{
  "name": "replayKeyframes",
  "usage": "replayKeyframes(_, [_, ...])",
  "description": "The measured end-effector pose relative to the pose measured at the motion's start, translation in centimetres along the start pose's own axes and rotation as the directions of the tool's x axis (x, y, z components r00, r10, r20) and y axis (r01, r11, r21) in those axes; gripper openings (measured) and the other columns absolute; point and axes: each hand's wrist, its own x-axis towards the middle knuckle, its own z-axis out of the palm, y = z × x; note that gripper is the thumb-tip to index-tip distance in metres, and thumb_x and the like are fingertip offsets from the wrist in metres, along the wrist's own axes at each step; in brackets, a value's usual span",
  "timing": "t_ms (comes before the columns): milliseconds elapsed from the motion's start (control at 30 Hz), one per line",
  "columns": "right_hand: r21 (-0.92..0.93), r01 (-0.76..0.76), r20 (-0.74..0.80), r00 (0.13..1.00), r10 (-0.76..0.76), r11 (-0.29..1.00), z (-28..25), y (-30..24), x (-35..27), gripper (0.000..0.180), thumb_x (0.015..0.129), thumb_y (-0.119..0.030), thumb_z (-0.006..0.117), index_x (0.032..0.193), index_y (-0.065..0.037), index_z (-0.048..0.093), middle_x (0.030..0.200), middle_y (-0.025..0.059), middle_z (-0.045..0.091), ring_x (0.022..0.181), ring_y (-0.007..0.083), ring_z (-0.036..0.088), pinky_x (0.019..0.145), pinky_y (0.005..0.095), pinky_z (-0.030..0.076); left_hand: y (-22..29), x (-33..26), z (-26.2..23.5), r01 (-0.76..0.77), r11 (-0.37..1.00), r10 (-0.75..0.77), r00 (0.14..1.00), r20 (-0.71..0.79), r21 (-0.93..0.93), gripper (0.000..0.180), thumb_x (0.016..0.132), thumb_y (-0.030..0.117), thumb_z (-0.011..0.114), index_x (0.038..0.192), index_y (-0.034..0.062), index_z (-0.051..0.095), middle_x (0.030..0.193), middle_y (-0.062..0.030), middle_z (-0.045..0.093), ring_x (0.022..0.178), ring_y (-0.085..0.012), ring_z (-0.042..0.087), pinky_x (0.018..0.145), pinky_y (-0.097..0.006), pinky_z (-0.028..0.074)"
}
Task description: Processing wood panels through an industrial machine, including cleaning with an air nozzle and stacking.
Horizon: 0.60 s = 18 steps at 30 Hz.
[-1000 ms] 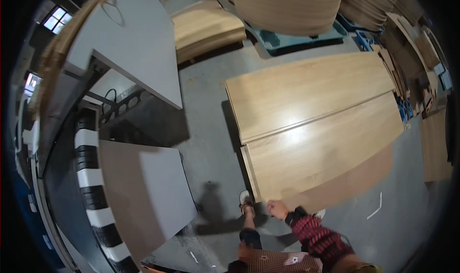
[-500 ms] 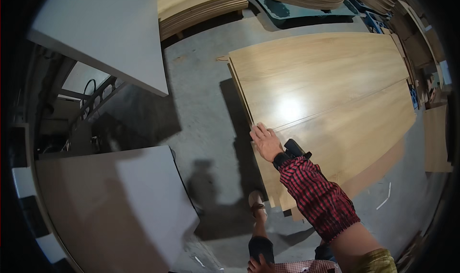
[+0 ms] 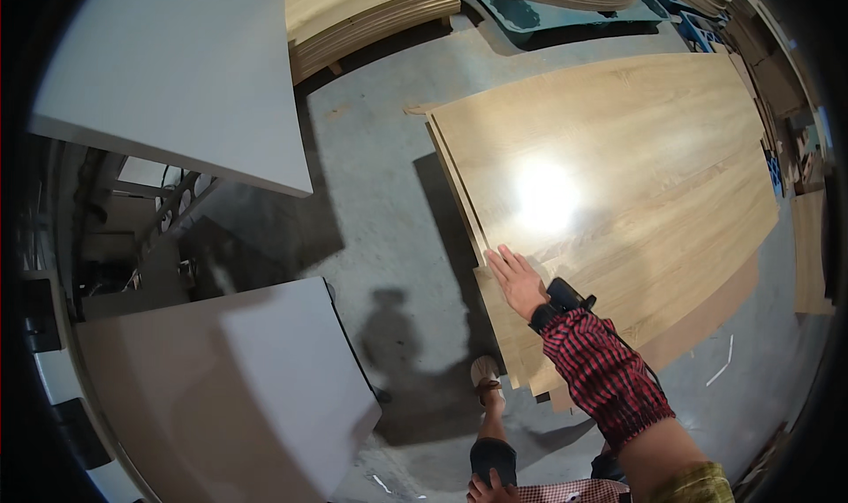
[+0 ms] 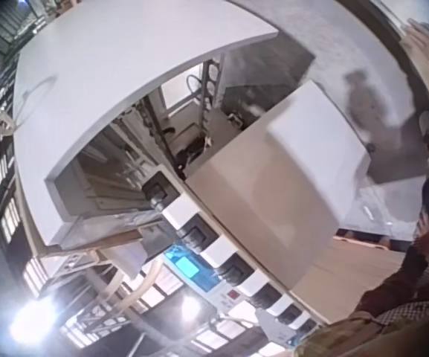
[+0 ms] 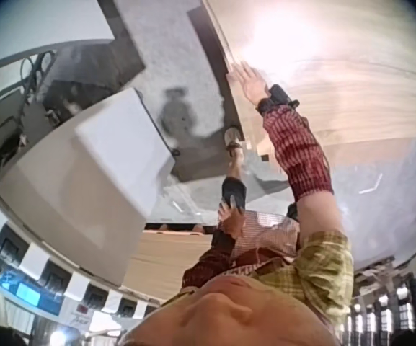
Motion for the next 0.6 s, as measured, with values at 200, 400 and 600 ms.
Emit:
replayKeyframes(200, [0.216, -0.171, 0.163, 0.977, 0.137, 0.961, -1.3, -2.5, -7.4, 0.051, 0.078, -0.012, 0.048, 0.127, -0.001, 0.037, 0.139, 0.0081, 0.025, 0.129, 0.0268, 0.020, 0.101, 0.0380, 0.024, -0.9, 1.0, 0.7, 0.003, 1.000, -0.001, 0.998, 0.062, -0.026, 0.052, 0.080, 0.033, 0.049, 0.125, 0.0073, 0.040, 0.124, -0.0285, 0.035, 0.104, -0.0438, 0.040, 0.087, -0.053, 0.035])
replayKeyframes(400, [0.857, -0.170, 0.516, 0.286, 0.808, -0.487, 4.0, -1.1, -14.4, 0.031, 0.084, -0.020, 0.055, 0.108, -0.003, 0.047, 0.096, 0.0057, 0.054, 0.088, 0.0163, 0.052, 0.079, 0.0341, 0.043, 0.9, 1.6, -0.6, -0.048, 0.999, 0.053, 0.971, 0.235, -0.023, 0.059, 0.084, 0.036, 0.045, 0.129, 0.0007, 0.031, 0.127, -0.0327, 0.028, 0.112, -0.0463, 0.032, 0.093, -0.056, 0.026])
replayKeyframes(600, [0.602, 0.069, 0.756, 0.274, 0.595, -0.796, 1.2, 2.9, -6.8, 0.028, 0.083, -0.024, 0.059, 0.101, -0.005, 0.048, 0.086, 0.0020, 0.052, 0.074, 0.0090, 0.049, 0.062, 0.0247, 0.041, 1.3, 1.3, 1.6, -0.081, 0.993, 0.061, 0.975, 0.216, 0.082, 0.060, 0.082, 0.035, 0.045, 0.128, -0.0019, 0.031, 0.128, -0.0322, 0.028, 0.115, -0.0456, 0.029, 0.095, -0.054, 0.025])
